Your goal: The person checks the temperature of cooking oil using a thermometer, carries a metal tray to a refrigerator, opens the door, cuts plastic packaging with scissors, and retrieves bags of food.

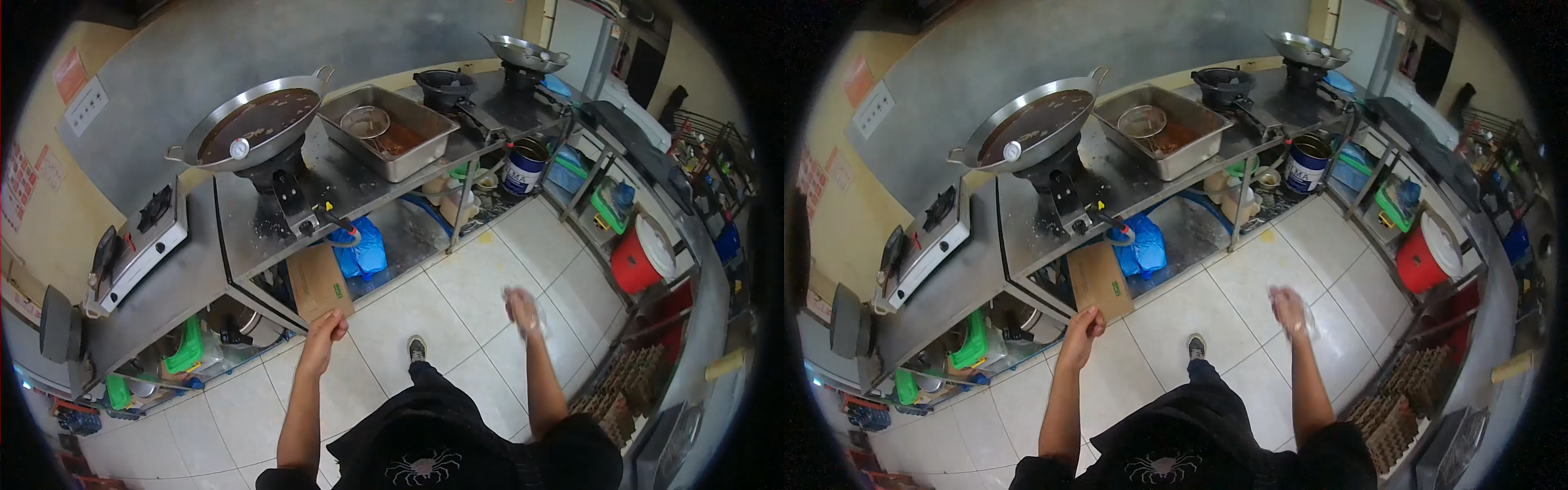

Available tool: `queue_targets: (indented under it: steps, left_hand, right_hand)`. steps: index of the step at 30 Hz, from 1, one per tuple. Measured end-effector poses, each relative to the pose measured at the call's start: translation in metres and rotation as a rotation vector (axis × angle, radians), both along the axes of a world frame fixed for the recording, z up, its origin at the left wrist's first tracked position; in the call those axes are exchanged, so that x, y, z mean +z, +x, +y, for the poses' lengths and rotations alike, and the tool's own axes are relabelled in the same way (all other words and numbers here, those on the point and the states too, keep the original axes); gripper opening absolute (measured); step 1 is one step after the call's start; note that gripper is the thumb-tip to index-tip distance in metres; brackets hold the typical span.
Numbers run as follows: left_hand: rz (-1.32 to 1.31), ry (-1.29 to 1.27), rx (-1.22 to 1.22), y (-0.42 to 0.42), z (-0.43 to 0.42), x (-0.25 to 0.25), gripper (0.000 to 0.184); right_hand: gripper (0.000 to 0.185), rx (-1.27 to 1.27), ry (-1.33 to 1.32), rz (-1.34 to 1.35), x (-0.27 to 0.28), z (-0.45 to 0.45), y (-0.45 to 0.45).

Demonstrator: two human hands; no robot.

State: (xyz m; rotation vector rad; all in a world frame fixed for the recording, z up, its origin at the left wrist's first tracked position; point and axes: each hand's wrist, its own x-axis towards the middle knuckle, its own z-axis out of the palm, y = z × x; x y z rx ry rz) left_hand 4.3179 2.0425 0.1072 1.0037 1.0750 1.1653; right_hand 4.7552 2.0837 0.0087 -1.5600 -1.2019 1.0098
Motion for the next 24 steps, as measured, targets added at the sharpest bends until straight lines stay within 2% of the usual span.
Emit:
queue_targets:
  steps: [1,5,6,7,8,9,10,11,12,13,14,15,17,18,20,21,23,24]
  left_hand:
    - [0.013,-0.009,0.007,-0.014,0.016,-0.022,0.029]
    - [0.350,-0.398,0.236,-0.078,0.043,-0.115,0.028]
    - [0.485,-0.478,0.292,-0.100,0.032,-0.159,0.034]
    - [0.602,-0.505,0.320,-0.120,0.007,-0.201,0.032]
    - [0.611,-0.587,0.398,-0.133,-0.023,-0.234,0.029]
    - [0.712,-0.622,0.447,-0.143,-0.058,-0.264,0.037]
    - [0.649,-1.003,0.465,-0.147,-0.121,-0.304,0.037]
    - [0.544,-1.170,0.521,-0.124,-0.149,-0.284,0.035]
    - [0.413,-0.865,0.488,-0.111,-0.186,-0.285,0.034]
    - [0.349,-0.947,0.504,-0.097,-0.202,-0.278,0.034]
    - [0.294,-1.079,0.522,-0.081,-0.200,-0.274,0.035]
    - [0.230,-1.168,0.539,-0.068,-0.199,-0.275,0.035]
    - [0.145,-1.244,0.554,-0.055,-0.185,-0.277,0.035]
    - [0.111,-1.261,0.552,-0.053,-0.177,-0.284,0.036]
    - [0.073,-1.255,0.540,-0.061,-0.160,-0.298,0.036]
    - [0.056,-1.245,0.541,-0.069,-0.151,-0.305,0.037]
    - [0.010,-1.231,0.549,-0.091,-0.127,-0.316,0.037]
    - [-0.010,-1.226,0.562,-0.108,-0.114,-0.323,0.037]
  right_hand:
    - [0.030,0.008,0.021,0.052,0.029,0.042,-0.019]
    - [0.026,0.158,0.148,0.213,0.115,0.220,-0.090]
    - [0.029,0.242,0.178,0.257,0.127,0.266,-0.105]
    - [0.030,0.267,0.198,0.273,0.122,0.320,-0.121]
    - [0.032,0.291,0.218,0.290,0.112,0.376,-0.140]
    - [0.038,0.276,0.151,0.009,0.116,0.433,-0.162]
    - [0.043,0.278,0.085,-0.279,0.115,0.498,-0.194]
    - [0.058,0.274,0.015,-0.440,0.094,0.537,-0.206]
    - [0.055,0.386,-0.222,-0.527,0.108,0.544,-0.215]
    - [0.055,0.492,-0.459,-0.611,0.123,0.550,-0.226]
    - [0.056,0.441,-0.402,-0.597,0.052,0.601,-0.230]
    - [0.065,0.384,-0.467,-0.495,0.063,0.593,-0.241]
    - [0.051,0.431,-0.383,-0.744,0.043,0.613,-0.246]
    - [0.051,0.435,-0.399,-0.754,0.022,0.626,-0.249]
    - [0.036,0.297,-0.566,-0.275,-0.010,0.645,-0.251]
    - [0.036,0.275,-0.568,-0.273,0.004,0.633,-0.255]
    - [0.027,0.450,-0.606,0.146,0.061,0.607,-0.267]
    - [0.028,0.569,-0.476,0.106,0.055,0.614,-0.267]
